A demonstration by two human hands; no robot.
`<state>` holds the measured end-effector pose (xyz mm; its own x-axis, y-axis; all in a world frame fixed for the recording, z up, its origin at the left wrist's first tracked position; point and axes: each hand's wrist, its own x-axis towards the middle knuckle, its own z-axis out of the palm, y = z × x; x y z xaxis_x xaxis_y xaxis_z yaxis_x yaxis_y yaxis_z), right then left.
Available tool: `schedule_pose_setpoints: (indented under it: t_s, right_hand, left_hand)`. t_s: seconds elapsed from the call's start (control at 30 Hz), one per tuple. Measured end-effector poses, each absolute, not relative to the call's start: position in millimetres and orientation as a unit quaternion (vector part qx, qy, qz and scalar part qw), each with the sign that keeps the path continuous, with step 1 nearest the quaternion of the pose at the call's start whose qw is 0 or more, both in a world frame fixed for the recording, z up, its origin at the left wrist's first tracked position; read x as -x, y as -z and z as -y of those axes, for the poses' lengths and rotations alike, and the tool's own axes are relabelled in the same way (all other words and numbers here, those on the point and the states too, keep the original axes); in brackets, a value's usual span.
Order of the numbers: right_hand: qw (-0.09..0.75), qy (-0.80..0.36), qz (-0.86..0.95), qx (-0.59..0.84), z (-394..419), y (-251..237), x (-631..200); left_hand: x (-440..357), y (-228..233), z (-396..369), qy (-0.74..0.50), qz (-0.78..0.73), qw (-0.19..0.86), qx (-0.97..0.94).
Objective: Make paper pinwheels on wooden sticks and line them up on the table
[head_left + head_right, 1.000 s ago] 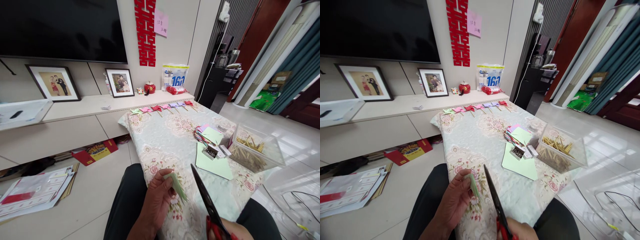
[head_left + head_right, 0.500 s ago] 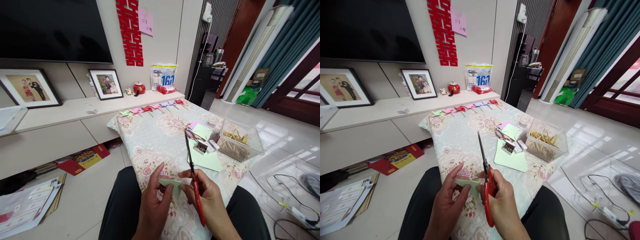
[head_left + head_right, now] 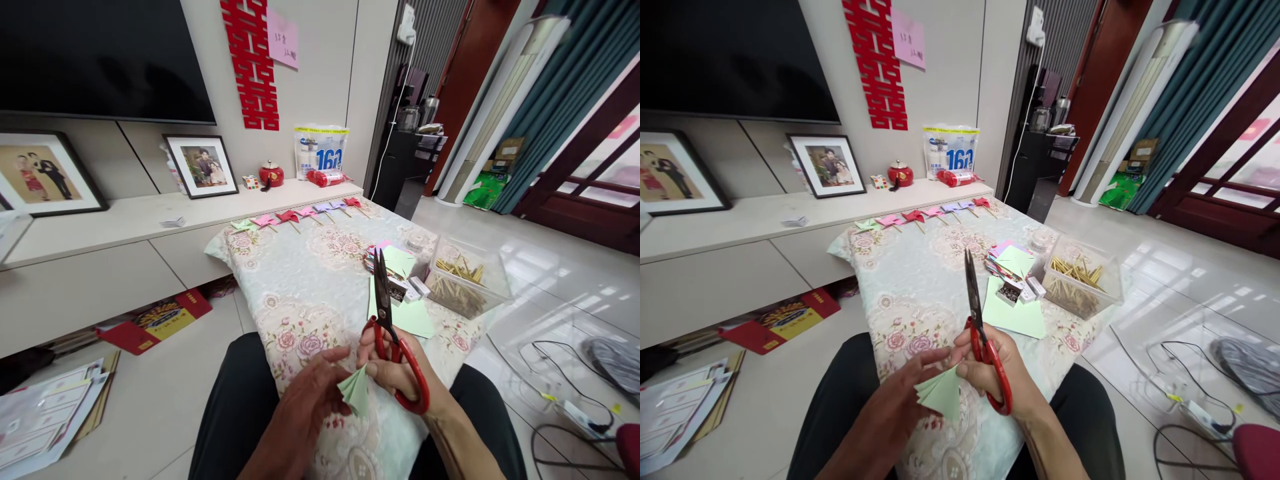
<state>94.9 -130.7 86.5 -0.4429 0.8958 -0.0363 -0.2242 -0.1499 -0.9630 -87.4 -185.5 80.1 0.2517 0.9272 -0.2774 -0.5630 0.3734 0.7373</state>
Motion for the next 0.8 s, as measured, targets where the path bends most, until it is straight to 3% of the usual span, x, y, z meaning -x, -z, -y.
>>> schedule_pose_setpoints:
  t_s: [0.17,0.4,0.67,0.8]
  right_hand:
    - [0.361,-0.762,0.48,0.243,126,-85,-94]
    - [0.31,-0.768,0.504,0.244,127,-86,-93]
    - [0.407,-0.664,0.537,0.324,132,-90,-106]
    - [0.37,-0.692,0.497,0.37,162,-86,-125]
  left_hand:
    - [76,-81,189,-0.459,-0.287,0.803,-0.251]
    - [68,-73,181,-0.469,-0.251,0.816,-0.226]
    - [84,-61,180,-0.513,-0.323,0.775,-0.177]
    - [98,-55,174,-0.559,-0.375,0.719,-0.174]
